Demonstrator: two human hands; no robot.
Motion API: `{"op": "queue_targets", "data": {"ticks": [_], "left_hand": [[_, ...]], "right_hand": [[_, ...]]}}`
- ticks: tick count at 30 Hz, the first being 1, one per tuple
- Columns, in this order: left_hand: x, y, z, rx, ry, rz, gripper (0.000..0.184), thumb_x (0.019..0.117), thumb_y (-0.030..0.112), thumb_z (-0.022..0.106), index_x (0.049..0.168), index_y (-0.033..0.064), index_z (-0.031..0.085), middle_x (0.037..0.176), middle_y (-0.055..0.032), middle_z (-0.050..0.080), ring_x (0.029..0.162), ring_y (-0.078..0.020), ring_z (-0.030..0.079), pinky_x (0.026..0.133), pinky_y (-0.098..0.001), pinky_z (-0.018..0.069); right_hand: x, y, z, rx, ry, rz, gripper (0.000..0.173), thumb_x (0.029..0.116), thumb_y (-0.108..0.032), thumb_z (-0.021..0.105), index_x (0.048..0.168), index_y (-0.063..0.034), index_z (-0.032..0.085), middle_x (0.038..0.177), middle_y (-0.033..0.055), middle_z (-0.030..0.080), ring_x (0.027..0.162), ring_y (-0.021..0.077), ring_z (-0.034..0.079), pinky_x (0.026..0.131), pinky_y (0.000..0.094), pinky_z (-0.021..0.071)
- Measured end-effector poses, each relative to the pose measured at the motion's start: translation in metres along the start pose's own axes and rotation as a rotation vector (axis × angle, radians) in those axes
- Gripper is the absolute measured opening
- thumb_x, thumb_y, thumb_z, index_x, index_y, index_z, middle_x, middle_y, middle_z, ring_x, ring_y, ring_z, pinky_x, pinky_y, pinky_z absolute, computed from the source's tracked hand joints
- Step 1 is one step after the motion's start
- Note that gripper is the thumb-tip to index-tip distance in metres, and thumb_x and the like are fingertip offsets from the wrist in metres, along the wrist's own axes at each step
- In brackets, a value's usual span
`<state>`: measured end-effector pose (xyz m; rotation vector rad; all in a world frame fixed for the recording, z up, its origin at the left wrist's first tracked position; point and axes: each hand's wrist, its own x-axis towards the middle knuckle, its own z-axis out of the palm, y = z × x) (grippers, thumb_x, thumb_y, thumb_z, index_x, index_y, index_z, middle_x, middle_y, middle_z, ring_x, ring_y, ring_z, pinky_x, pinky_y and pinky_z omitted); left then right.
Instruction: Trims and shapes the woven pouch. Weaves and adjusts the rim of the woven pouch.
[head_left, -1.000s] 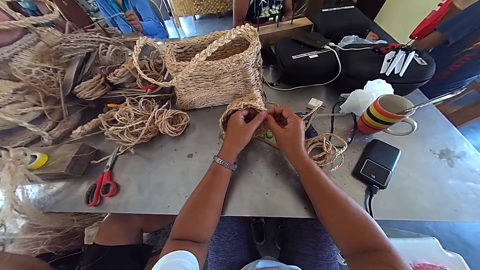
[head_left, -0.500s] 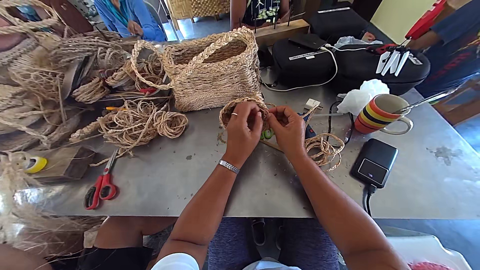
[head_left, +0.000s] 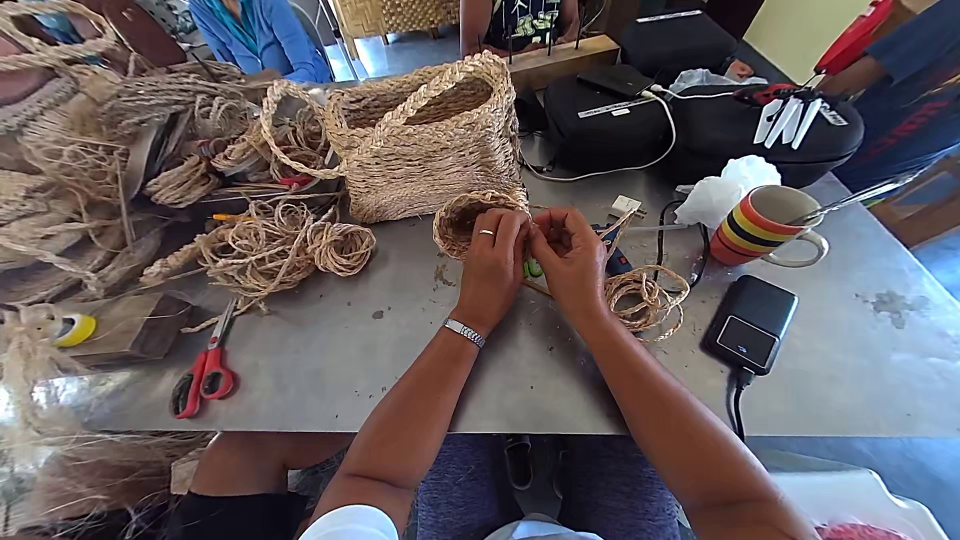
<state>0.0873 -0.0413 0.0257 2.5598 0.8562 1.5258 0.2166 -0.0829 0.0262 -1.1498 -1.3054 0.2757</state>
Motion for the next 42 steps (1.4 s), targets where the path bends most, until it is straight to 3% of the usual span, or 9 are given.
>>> {"op": "queue_targets", "data": {"ticks": [3, 9, 13, 17, 20, 26, 30, 36, 42], "left_hand": [[0.001, -0.005, 0.007, -0.062, 0.012, -0.027, 0.018, 0.1052, 0.007, 0.052, 0.114, -0.0046, 0.062, 0.112, -0.0188, 0.064, 0.107, -0.0272, 0.064, 0.096, -0.035, 0.0531], [0.0, -0.005, 0.005, -0.068, -0.019, -0.08, 0.014, 0.1069, 0.007, 0.045, 0.111, -0.0007, 0.056, 0.109, -0.0157, 0.058, 0.098, -0.0215, 0.063, 0.086, -0.0306, 0.055], [-0.001, -0.008, 0.002, -0.126, -0.041, -0.172, 0.015, 0.1076, 0.01, 0.045, 0.113, 0.0012, 0.056, 0.112, -0.0144, 0.059, 0.1, -0.0193, 0.063, 0.088, -0.0309, 0.0537], [0.006, -0.018, -0.003, -0.265, -0.024, -0.292, 0.019, 0.1083, 0.014, 0.044, 0.116, 0.0013, 0.056, 0.096, -0.0098, 0.063, 0.08, -0.0159, 0.063, 0.072, -0.0322, 0.055], [0.011, -0.023, -0.007, -0.405, 0.046, -0.31, 0.02, 0.1081, 0.013, 0.043, 0.116, -0.0008, 0.055, 0.095, -0.0093, 0.062, 0.078, -0.0148, 0.062, 0.069, -0.0312, 0.0551], [0.014, -0.011, -0.024, -0.804, 0.165, -0.408, 0.014, 0.1093, 0.018, 0.045, 0.119, 0.0113, 0.053, 0.101, 0.0003, 0.06, 0.085, -0.0068, 0.062, 0.073, -0.0247, 0.0553], [0.016, -0.01, -0.029, -1.027, 0.203, -0.465, 0.013, 0.1089, 0.018, 0.045, 0.115, 0.0155, 0.056, 0.103, 0.0025, 0.061, 0.089, -0.0056, 0.063, 0.077, -0.025, 0.056], [0.018, -0.008, -0.032, -1.156, 0.196, -0.508, 0.014, 0.1087, 0.015, 0.046, 0.115, 0.0138, 0.059, 0.1, 0.0014, 0.065, 0.088, -0.0066, 0.066, 0.079, -0.0258, 0.0578], [0.017, -0.008, -0.034, -1.061, 0.133, -0.477, 0.026, 0.1103, 0.021, 0.042, 0.129, 0.0103, 0.058, 0.113, -0.0016, 0.065, 0.102, -0.0096, 0.065, 0.091, -0.0303, 0.0559]], "right_hand": [[0.001, -0.002, 0.0, -0.04, -0.026, -0.044, 0.019, 0.0965, -0.008, 0.067, 0.115, -0.0028, 0.07, 0.113, 0.0117, 0.063, 0.084, 0.0119, 0.069, 0.074, 0.0249, 0.0626], [0.001, 0.002, -0.002, -0.076, -0.041, 0.017, 0.011, 0.0934, -0.011, 0.071, 0.101, -0.0029, 0.071, 0.102, 0.009, 0.066, 0.079, 0.0102, 0.069, 0.071, 0.0239, 0.0618], [0.002, 0.004, -0.004, -0.012, -0.087, 0.074, 0.015, 0.0968, -0.014, 0.07, 0.107, -0.004, 0.072, 0.104, 0.009, 0.067, 0.079, 0.0115, 0.069, 0.072, 0.0261, 0.0623], [0.008, 0.003, -0.01, 0.149, -0.137, 0.112, 0.023, 0.105, -0.006, 0.052, 0.123, 0.0002, 0.065, 0.119, 0.0118, 0.069, 0.09, 0.0175, 0.074, 0.081, 0.0343, 0.0653], [0.009, 0.006, -0.009, 0.063, -0.111, 0.112, 0.027, 0.1005, -0.008, 0.058, 0.127, -0.0022, 0.06, 0.122, 0.0122, 0.064, 0.093, 0.0177, 0.071, 0.077, 0.0337, 0.0635], [0.004, 0.005, -0.003, -0.041, -0.063, 0.012, 0.083, 0.0917, -0.035, 0.078, 0.158, -0.0071, 0.036, 0.16, 0.023, 0.035, 0.143, 0.0318, 0.044, 0.107, 0.0441, 0.052], [0.008, 0.006, -0.005, -0.038, -0.029, -0.002, 0.115, 0.0803, -0.052, 0.085, 0.165, -0.01, 0.019, 0.168, 0.0279, 0.011, 0.154, 0.0375, 0.026, 0.115, 0.0474, 0.0452], [0.009, 0.003, -0.007, 0.049, 0.046, -0.048, 0.099, 0.0787, -0.035, 0.091, 0.157, -0.0092, 0.037, 0.153, 0.0242, 0.037, 0.132, 0.0313, 0.054, 0.092, 0.0402, 0.0622], [0.01, 0.002, -0.009, 0.002, 0.155, -0.027, 0.094, 0.0779, -0.036, 0.091, 0.152, -0.0077, 0.042, 0.146, 0.0236, 0.042, 0.127, 0.0285, 0.056, 0.09, 0.0355, 0.0615]]}}
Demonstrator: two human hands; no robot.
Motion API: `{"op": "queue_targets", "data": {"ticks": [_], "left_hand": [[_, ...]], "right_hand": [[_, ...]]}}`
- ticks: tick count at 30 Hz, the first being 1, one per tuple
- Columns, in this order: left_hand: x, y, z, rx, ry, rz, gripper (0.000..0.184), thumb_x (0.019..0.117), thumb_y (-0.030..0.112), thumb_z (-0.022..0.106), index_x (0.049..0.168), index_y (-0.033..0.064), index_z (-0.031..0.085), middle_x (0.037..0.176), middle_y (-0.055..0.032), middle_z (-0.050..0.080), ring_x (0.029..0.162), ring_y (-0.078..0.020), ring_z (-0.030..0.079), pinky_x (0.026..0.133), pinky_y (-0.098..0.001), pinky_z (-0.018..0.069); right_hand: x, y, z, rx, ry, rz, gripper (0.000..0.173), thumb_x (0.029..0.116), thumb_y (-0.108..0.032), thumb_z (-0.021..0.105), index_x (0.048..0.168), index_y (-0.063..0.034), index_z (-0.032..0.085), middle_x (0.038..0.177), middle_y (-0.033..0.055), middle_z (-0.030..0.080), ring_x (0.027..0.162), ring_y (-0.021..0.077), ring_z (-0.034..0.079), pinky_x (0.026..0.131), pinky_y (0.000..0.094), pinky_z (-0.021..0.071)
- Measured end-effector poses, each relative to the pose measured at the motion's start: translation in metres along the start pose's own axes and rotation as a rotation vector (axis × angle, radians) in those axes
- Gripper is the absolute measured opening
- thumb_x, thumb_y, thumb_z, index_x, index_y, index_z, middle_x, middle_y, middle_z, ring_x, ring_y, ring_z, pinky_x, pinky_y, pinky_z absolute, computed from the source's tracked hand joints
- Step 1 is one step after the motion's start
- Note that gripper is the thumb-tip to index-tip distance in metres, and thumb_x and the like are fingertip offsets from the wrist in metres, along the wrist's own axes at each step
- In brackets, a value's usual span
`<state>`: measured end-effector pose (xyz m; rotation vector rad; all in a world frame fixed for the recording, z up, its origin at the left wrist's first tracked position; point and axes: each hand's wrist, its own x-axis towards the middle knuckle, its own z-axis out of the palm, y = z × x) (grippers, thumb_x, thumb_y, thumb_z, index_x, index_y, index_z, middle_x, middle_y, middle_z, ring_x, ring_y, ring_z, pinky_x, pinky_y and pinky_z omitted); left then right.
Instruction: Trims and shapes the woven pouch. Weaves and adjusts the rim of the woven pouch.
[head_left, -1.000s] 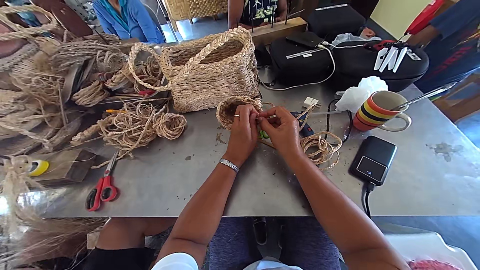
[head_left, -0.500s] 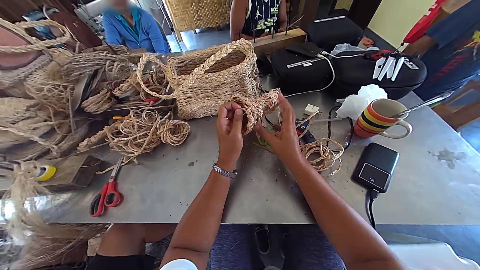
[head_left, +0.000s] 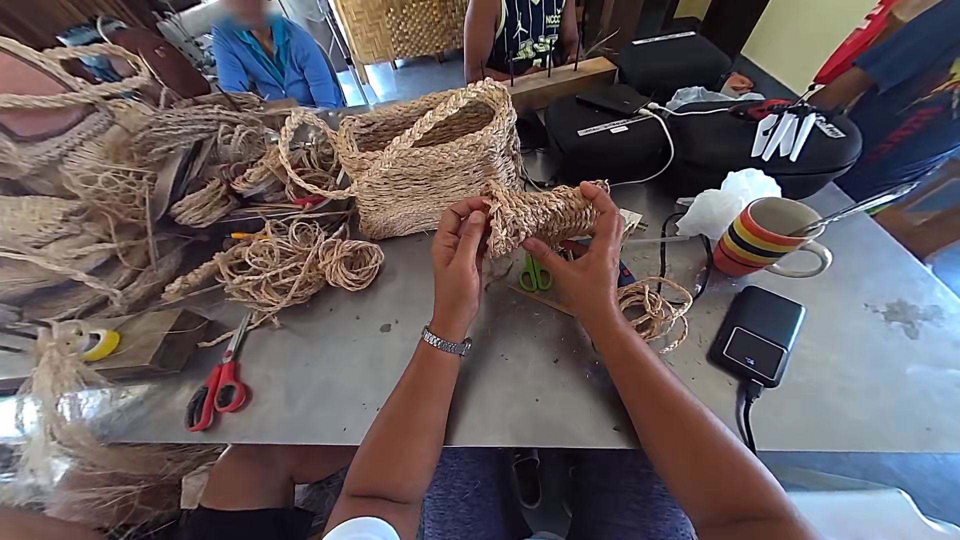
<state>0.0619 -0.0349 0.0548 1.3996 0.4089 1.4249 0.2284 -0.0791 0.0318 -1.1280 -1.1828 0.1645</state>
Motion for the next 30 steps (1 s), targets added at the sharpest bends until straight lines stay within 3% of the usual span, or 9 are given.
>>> {"op": "queue_targets", "data": {"ticks": [4, 8, 13, 18, 21, 24, 26, 28, 30], "left_hand": [[-0.002, -0.003, -0.003, 0.2, -0.035, 0.084, 0.033, 0.1116, 0.028, 0.039, 0.122, 0.0085, 0.063, 0.109, 0.0016, 0.065, 0.1, -0.0065, 0.063, 0.093, -0.0305, 0.0542], [-0.006, -0.003, -0.004, 0.201, -0.075, 0.09, 0.049, 0.1117, 0.04, 0.033, 0.132, 0.0047, 0.06, 0.13, -0.0029, 0.064, 0.123, -0.0099, 0.059, 0.109, -0.0385, 0.0473], [-0.004, -0.004, -0.003, 0.213, -0.074, 0.057, 0.042, 0.1115, 0.041, 0.035, 0.128, 0.0129, 0.061, 0.125, 0.0014, 0.063, 0.121, -0.0094, 0.059, 0.107, -0.0385, 0.0494], [0.009, -0.011, -0.007, 0.15, -0.088, 0.12, 0.025, 0.1108, 0.025, 0.043, 0.107, 0.01, 0.063, 0.101, 0.0007, 0.063, 0.1, -0.0102, 0.062, 0.095, -0.0365, 0.0533], [0.001, -0.003, -0.004, 0.143, -0.044, 0.031, 0.028, 0.11, 0.034, 0.045, 0.111, 0.0161, 0.067, 0.106, 0.0055, 0.066, 0.104, -0.0058, 0.063, 0.097, -0.0328, 0.0529], [0.006, -0.011, -0.005, 0.101, -0.024, 0.052, 0.039, 0.1118, 0.035, 0.036, 0.115, 0.0082, 0.065, 0.112, -0.0021, 0.067, 0.111, -0.0129, 0.063, 0.102, -0.0403, 0.0514], [0.001, -0.006, -0.007, 0.226, -0.071, 0.055, 0.052, 0.1113, 0.045, 0.03, 0.128, 0.0064, 0.06, 0.123, -0.0033, 0.065, 0.119, -0.0112, 0.061, 0.107, -0.0383, 0.0497], [-0.004, 0.002, -0.006, 0.456, -0.115, 0.129, 0.05, 0.108, 0.045, 0.038, 0.131, 0.0041, 0.057, 0.113, -0.0052, 0.064, 0.102, -0.0082, 0.062, 0.089, -0.0307, 0.0526], [-0.007, 0.008, -0.007, 0.54, -0.177, 0.166, 0.048, 0.1022, 0.031, 0.049, 0.14, 0.0019, 0.05, 0.12, -0.009, 0.065, 0.103, -0.0083, 0.064, 0.088, -0.0282, 0.0553]], "right_hand": [[0.001, -0.002, -0.002, -0.016, 0.055, 0.011, 0.083, 0.081, -0.033, 0.089, 0.146, -0.006, 0.045, 0.139, 0.0211, 0.046, 0.12, 0.0254, 0.061, 0.084, 0.0334, 0.0634], [0.0, -0.005, -0.003, -0.056, 0.038, 0.037, 0.074, 0.0861, -0.034, 0.085, 0.145, -0.0071, 0.049, 0.135, 0.0208, 0.048, 0.112, 0.0226, 0.063, 0.079, 0.0299, 0.0624], [0.0, -0.004, -0.004, -0.112, 0.02, 0.002, 0.066, 0.0854, -0.039, 0.084, 0.139, -0.0125, 0.057, 0.129, 0.0176, 0.052, 0.115, 0.0236, 0.058, 0.087, 0.0322, 0.0566], [-0.003, -0.003, -0.002, -0.103, -0.006, -0.001, 0.064, 0.0852, -0.039, 0.084, 0.137, -0.0114, 0.058, 0.126, 0.017, 0.052, 0.113, 0.0231, 0.058, 0.088, 0.032, 0.0566], [-0.003, -0.004, -0.002, -0.092, -0.019, 0.024, 0.065, 0.0857, -0.039, 0.084, 0.137, -0.0116, 0.056, 0.128, 0.0166, 0.052, 0.114, 0.0223, 0.058, 0.088, 0.0324, 0.0567], [-0.001, 0.0, -0.001, -0.043, 0.0, 0.032, 0.066, 0.0852, -0.037, 0.085, 0.138, -0.0099, 0.055, 0.13, 0.0167, 0.052, 0.115, 0.0229, 0.059, 0.089, 0.033, 0.0582], [0.0, 0.002, -0.002, -0.035, 0.011, 0.034, 0.066, 0.0856, -0.036, 0.084, 0.138, -0.0084, 0.054, 0.129, 0.0164, 0.054, 0.117, 0.0236, 0.058, 0.094, 0.0356, 0.0558], [0.0, 0.003, -0.001, -0.031, 0.011, 0.056, 0.067, 0.0863, -0.038, 0.084, 0.138, -0.0083, 0.053, 0.127, 0.0165, 0.056, 0.117, 0.0237, 0.059, 0.095, 0.0376, 0.0554], [0.0, 0.004, -0.001, -0.013, -0.001, 0.085, 0.066, 0.087, -0.038, 0.083, 0.139, -0.0097, 0.053, 0.129, 0.0163, 0.057, 0.117, 0.0231, 0.06, 0.095, 0.038, 0.0556]]}}
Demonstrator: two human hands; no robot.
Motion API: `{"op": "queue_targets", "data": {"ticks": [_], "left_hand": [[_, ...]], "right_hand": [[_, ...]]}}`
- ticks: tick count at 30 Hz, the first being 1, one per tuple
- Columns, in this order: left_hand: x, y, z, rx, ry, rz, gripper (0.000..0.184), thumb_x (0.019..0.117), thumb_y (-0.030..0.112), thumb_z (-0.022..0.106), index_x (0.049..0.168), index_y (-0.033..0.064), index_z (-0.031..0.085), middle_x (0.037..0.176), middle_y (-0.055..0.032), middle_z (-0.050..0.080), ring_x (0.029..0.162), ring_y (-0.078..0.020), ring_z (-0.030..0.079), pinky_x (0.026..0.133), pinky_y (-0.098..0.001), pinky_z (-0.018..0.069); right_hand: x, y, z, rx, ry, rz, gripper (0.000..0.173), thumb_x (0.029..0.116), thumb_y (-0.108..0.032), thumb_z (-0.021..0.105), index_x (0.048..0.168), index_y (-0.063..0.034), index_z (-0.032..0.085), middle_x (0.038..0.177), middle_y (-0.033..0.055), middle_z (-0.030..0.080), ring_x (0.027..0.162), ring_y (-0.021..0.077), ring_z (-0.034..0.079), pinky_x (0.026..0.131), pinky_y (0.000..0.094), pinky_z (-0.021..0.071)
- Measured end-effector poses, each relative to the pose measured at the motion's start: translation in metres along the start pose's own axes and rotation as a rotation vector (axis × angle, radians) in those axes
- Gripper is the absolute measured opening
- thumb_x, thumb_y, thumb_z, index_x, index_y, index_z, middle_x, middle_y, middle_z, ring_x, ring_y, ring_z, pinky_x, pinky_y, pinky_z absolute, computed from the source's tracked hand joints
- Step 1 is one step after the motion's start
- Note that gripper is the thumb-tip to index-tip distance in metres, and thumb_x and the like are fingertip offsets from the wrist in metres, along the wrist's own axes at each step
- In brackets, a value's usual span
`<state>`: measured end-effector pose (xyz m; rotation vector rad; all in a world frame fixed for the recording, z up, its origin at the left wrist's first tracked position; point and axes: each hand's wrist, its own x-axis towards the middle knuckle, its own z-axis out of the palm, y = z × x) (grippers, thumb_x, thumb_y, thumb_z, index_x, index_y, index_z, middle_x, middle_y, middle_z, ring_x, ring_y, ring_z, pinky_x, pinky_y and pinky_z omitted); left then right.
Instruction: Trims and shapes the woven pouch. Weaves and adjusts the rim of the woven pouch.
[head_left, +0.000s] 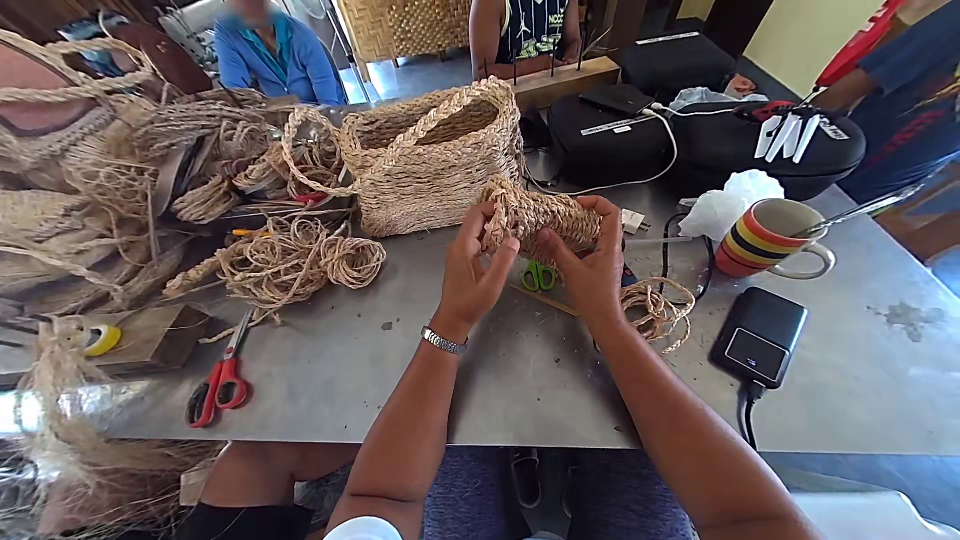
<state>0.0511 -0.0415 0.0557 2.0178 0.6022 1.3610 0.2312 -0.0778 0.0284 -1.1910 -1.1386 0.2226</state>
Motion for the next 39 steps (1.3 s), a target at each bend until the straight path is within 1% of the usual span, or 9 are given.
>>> {"op": "queue_targets", "data": {"ticks": [4, 7, 9, 13, 18, 20, 23, 28, 39], "left_hand": [[0.0, -0.001, 0.004, 0.046, 0.048, -0.037, 0.041, 0.1079, 0.019, 0.046, 0.146, 0.002, 0.045, 0.117, -0.0122, 0.065, 0.095, -0.0101, 0.065, 0.083, -0.0269, 0.0555], [-0.001, -0.003, 0.013, 0.072, 0.108, -0.1, 0.045, 0.1094, 0.028, 0.047, 0.149, 0.0069, 0.042, 0.117, -0.0123, 0.065, 0.094, -0.0141, 0.066, 0.082, -0.032, 0.057], [-0.005, -0.003, 0.019, 0.03, 0.088, -0.117, 0.047, 0.1104, 0.039, 0.041, 0.147, 0.0098, 0.044, 0.119, -0.0095, 0.066, 0.096, -0.0129, 0.066, 0.083, -0.0329, 0.0572], [-0.007, 0.002, 0.027, -0.063, -0.074, -0.08, 0.067, 0.111, 0.049, 0.024, 0.157, 0.0013, 0.035, 0.154, -0.0142, 0.048, 0.139, -0.0158, 0.049, 0.116, -0.0379, 0.0413], [-0.008, 0.007, 0.039, 0.195, -0.117, 0.086, 0.053, 0.1119, 0.032, 0.035, 0.152, -0.0001, 0.044, 0.143, -0.0138, 0.06, 0.126, -0.0176, 0.062, 0.106, -0.0371, 0.0512], [-0.009, 0.012, 0.039, 0.244, 0.009, 0.25, 0.034, 0.1083, 0.016, 0.048, 0.132, -0.0031, 0.063, 0.123, -0.0144, 0.07, 0.106, -0.0182, 0.07, 0.093, -0.0356, 0.0581], [-0.007, 0.023, 0.03, 0.3, 0.202, 0.437, 0.019, 0.1017, 0.011, 0.06, 0.113, -0.0016, 0.069, 0.105, -0.0122, 0.071, 0.092, -0.0166, 0.067, 0.079, -0.0306, 0.0569], [0.003, 0.026, 0.006, 0.236, 0.121, 0.239, 0.046, 0.0968, 0.021, 0.07, 0.136, 0.0021, 0.054, 0.142, -0.0126, 0.056, 0.132, -0.0242, 0.054, 0.103, -0.0409, 0.0508], [0.037, 0.024, -0.003, 0.118, 0.041, 0.263, 0.018, 0.1049, 0.01, 0.055, 0.114, -0.002, 0.066, 0.113, -0.011, 0.071, 0.103, -0.0166, 0.07, 0.091, -0.0346, 0.0594]], "right_hand": [[-0.001, -0.003, -0.001, 0.02, -0.029, 0.006, 0.072, 0.0918, -0.033, 0.079, 0.152, -0.0121, 0.046, 0.148, 0.0197, 0.045, 0.124, 0.0248, 0.061, 0.088, 0.0341, 0.062], [-0.007, -0.014, -0.001, -0.128, -0.102, -0.171, 0.079, 0.0935, -0.034, 0.076, 0.157, -0.0046, 0.038, 0.163, 0.0281, 0.025, 0.145, 0.0355, 0.041, 0.107, 0.045, 0.0519], [-0.013, -0.023, 0.003, -0.169, -0.17, -0.325, 0.065, 0.0931, -0.027, 0.076, 0.147, -0.0028, 0.05, 0.153, 0.0258, 0.041, 0.138, 0.0339, 0.049, 0.104, 0.044, 0.0539], [-0.018, -0.022, 0.01, -0.048, -0.237, -0.33, 0.064, 0.0906, -0.013, 0.076, 0.147, 0.0004, 0.049, 0.147, 0.0223, 0.046, 0.133, 0.0287, 0.053, 0.102, 0.0394, 0.0571], [-0.001, -0.015, -0.004, 0.036, -0.055, -0.181, 0.031, 0.1018, -0.012, 0.063, 0.129, 0.0011, 0.065, 0.127, 0.016, 0.062, 0.112, 0.0178, 0.066, 0.089, 0.0294, 0.0609], [0.005, -0.014, -0.01, 0.048, -0.004, -0.169, 0.026, 0.1041, -0.013, 0.06, 0.125, -0.0004, 0.068, 0.118, 0.0124, 0.068, 0.106, 0.0155, 0.068, 0.088, 0.029, 0.0602], [0.007, -0.017, -0.014, 0.049, 0.022, -0.203, 0.025, 0.1042, -0.013, 0.059, 0.122, 0.0005, 0.069, 0.112, 0.011, 0.07, 0.101, 0.014, 0.069, 0.086, 0.0283, 0.0601], [0.002, -0.027, -0.011, 0.038, -0.035, -0.261, 0.023, 0.103, -0.011, 0.061, 0.12, 0.0004, 0.07, 0.111, 0.0111, 0.071, 0.099, 0.0144, 0.07, 0.082, 0.0281, 0.0617], [0.011, -0.031, -0.01, 0.063, -0.119, -0.284, 0.043, 0.103, -0.01, 0.058, 0.145, -0.0026, 0.053, 0.124, 0.0119, 0.066, 0.097, 0.0162, 0.069, 0.07, 0.0289, 0.0622]]}}
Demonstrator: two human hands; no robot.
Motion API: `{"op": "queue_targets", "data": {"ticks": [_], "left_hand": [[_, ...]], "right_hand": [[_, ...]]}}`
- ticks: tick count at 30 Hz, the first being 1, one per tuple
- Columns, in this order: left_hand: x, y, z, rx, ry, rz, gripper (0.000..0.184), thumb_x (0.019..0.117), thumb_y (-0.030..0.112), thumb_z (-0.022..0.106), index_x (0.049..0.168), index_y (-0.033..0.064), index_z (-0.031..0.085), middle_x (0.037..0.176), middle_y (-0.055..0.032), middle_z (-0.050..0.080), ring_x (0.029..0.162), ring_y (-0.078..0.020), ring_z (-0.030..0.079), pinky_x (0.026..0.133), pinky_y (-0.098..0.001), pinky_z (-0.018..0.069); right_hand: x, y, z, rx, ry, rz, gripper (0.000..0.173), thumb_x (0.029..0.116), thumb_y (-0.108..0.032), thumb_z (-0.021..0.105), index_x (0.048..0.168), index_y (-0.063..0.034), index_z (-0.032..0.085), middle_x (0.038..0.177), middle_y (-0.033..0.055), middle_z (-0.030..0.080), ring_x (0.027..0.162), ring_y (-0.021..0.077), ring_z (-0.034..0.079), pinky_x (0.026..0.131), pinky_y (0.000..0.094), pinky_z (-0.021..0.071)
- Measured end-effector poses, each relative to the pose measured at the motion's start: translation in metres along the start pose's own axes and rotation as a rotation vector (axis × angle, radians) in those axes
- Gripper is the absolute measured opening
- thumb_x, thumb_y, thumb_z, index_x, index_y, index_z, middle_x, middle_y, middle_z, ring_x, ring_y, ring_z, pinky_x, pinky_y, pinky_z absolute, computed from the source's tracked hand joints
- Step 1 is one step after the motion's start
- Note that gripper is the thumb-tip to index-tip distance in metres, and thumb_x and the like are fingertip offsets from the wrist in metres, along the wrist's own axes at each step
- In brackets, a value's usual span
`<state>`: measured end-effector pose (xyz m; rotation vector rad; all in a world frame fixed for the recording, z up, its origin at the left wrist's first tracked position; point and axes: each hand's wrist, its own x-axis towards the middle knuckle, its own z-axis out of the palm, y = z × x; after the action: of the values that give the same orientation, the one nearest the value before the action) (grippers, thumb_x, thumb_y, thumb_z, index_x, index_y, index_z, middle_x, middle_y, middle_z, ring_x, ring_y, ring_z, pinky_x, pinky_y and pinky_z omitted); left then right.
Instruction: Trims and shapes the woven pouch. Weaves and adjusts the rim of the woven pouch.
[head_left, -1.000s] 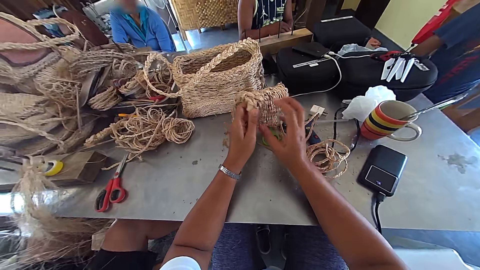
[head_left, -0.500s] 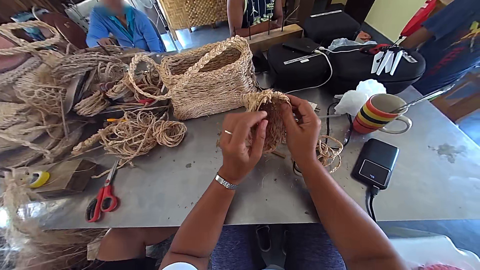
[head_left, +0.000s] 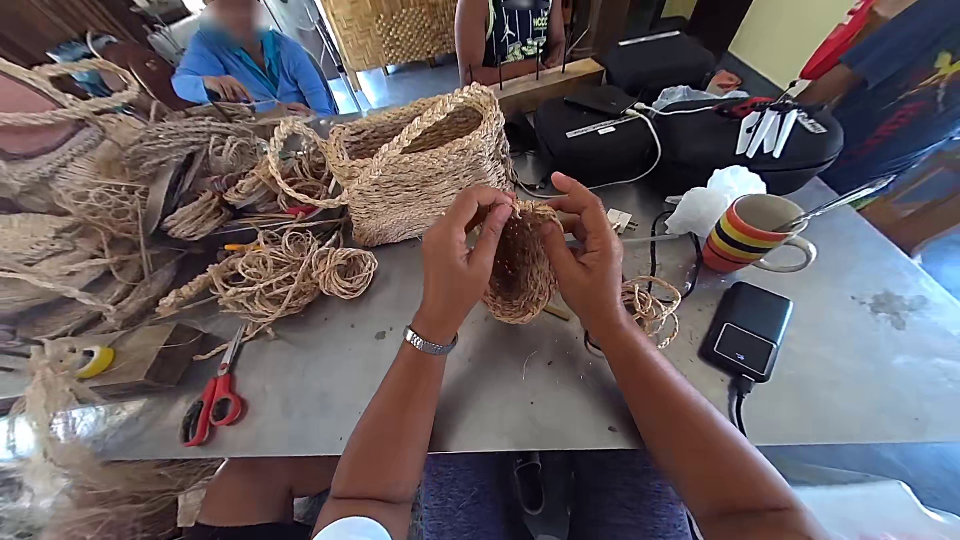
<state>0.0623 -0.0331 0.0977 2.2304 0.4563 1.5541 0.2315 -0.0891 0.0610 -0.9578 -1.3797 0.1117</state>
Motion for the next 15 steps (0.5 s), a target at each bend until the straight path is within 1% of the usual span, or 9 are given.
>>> {"op": "queue_targets", "data": {"ticks": [1, 3, 4, 5, 6, 8, 10, 13, 15], "left_hand": [[0.012, 0.002, -0.005, 0.024, -0.056, -0.051, 0.019, 0.1055, 0.013, 0.054, 0.113, -0.0003, 0.065, 0.109, -0.0084, 0.071, 0.098, -0.0131, 0.07, 0.088, -0.0319, 0.0595], [0.032, 0.0, -0.011, 0.073, -0.134, -0.135, 0.019, 0.105, 0.017, 0.056, 0.112, 0.0037, 0.066, 0.102, -0.0043, 0.072, 0.089, -0.0087, 0.069, 0.081, -0.0277, 0.0591], [0.04, -0.003, -0.011, 0.088, -0.161, -0.167, 0.019, 0.1047, 0.02, 0.057, 0.112, 0.0057, 0.067, 0.1, -0.0024, 0.072, 0.087, -0.0073, 0.069, 0.079, -0.0263, 0.0586], [0.047, -0.006, -0.011, 0.092, -0.175, -0.192, 0.019, 0.1044, 0.022, 0.058, 0.112, 0.0073, 0.067, 0.099, -0.0013, 0.072, 0.087, -0.0066, 0.069, 0.079, -0.0257, 0.0582], [0.052, -0.01, -0.01, 0.081, -0.172, -0.21, 0.02, 0.104, 0.023, 0.059, 0.112, 0.0079, 0.068, 0.1, -0.0013, 0.072, 0.087, -0.0068, 0.069, 0.079, -0.0261, 0.0584], [0.056, -0.018, -0.006, 0.031, -0.134, -0.236, 0.019, 0.1035, 0.022, 0.06, 0.112, 0.0071, 0.068, 0.104, -0.0039, 0.071, 0.086, -0.0091, 0.069, 0.079, -0.028, 0.0596], [0.057, -0.027, -0.001, -0.003, -0.099, -0.249, 0.019, 0.1029, 0.021, 0.061, 0.111, 0.0056, 0.068, 0.108, -0.0068, 0.067, 0.085, -0.0112, 0.068, 0.078, -0.0288, 0.0594], [0.054, -0.038, 0.007, 0.001, -0.045, -0.228, 0.017, 0.1031, 0.02, 0.06, 0.109, 0.0055, 0.067, 0.1, -0.004, 0.07, 0.086, -0.01, 0.069, 0.079, -0.0287, 0.0591], [0.053, -0.044, 0.007, 0.011, -0.031, -0.223, 0.016, 0.1036, 0.018, 0.059, 0.109, 0.0056, 0.067, 0.098, -0.003, 0.071, 0.088, -0.0092, 0.069, 0.081, -0.0283, 0.0591]], "right_hand": [[0.007, 0.0, -0.002, -0.03, -0.036, 0.0, 0.045, 0.1033, -0.011, 0.058, 0.147, -0.0044, 0.052, 0.128, 0.0118, 0.064, 0.103, 0.0172, 0.069, 0.075, 0.0307, 0.0626], [0.025, -0.002, -0.004, -0.088, -0.11, -0.048, 0.048, 0.1002, -0.013, 0.062, 0.147, -0.0054, 0.053, 0.137, 0.0137, 0.06, 0.121, 0.0217, 0.062, 0.094, 0.0362, 0.059], [0.035, -0.005, -0.004, -0.099, -0.146, -0.086, 0.046, 0.0986, -0.012, 0.065, 0.143, -0.0046, 0.057, 0.139, 0.0144, 0.06, 0.124, 0.0229, 0.061, 0.1, 0.0379, 0.0567], [0.046, -0.009, -0.004, -0.107, -0.192, -0.118, 0.043, 0.0972, -0.011, 0.067, 0.139, -0.0034, 0.06, 0.138, 0.0141, 0.061, 0.126, 0.0222, 0.06, 0.103, 0.0377, 0.0551], [0.056, -0.011, -0.003, -0.107, -0.23, -0.143, 0.04, 0.0959, -0.01, 0.069, 0.134, -0.0021, 0.063, 0.133, 0.0135, 0.064, 0.124, 0.0203, 0.062, 0.105, 0.0363, 0.054], [0.072, -0.013, 0.0, -0.125, -0.271, -0.15, 0.032, 0.0942, -0.01, 0.072, 0.125, -0.002, 0.068, 0.123, 0.0112, 0.069, 0.116, 0.0165, 0.066, 0.102, 0.0332, 0.056], [0.081, -0.007, 0.003, -0.154, -0.265, -0.145, 0.026, 0.0937, -0.01, 0.073, 0.118, -0.0032, 0.07, 0.115, 0.01, 0.071, 0.107, 0.0153, 0.069, 0.094, 0.0318, 0.0588], [0.085, 0.008, 0.007, -0.17, -0.223, -0.137, 0.019, 0.0924, -0.011, 0.075, 0.11, -0.0043, 0.073, 0.106, 0.0081, 0.072, 0.098, 0.013, 0.07, 0.087, 0.0294, 0.0602], [0.088, 0.017, 0.011, -0.185, -0.209, -0.148, 0.014, 0.0924, -0.012, 0.075, 0.104, -0.0046, 0.074, 0.102, 0.0066, 0.072, 0.096, 0.0115, 0.07, 0.085, 0.0279, 0.0602]]}}
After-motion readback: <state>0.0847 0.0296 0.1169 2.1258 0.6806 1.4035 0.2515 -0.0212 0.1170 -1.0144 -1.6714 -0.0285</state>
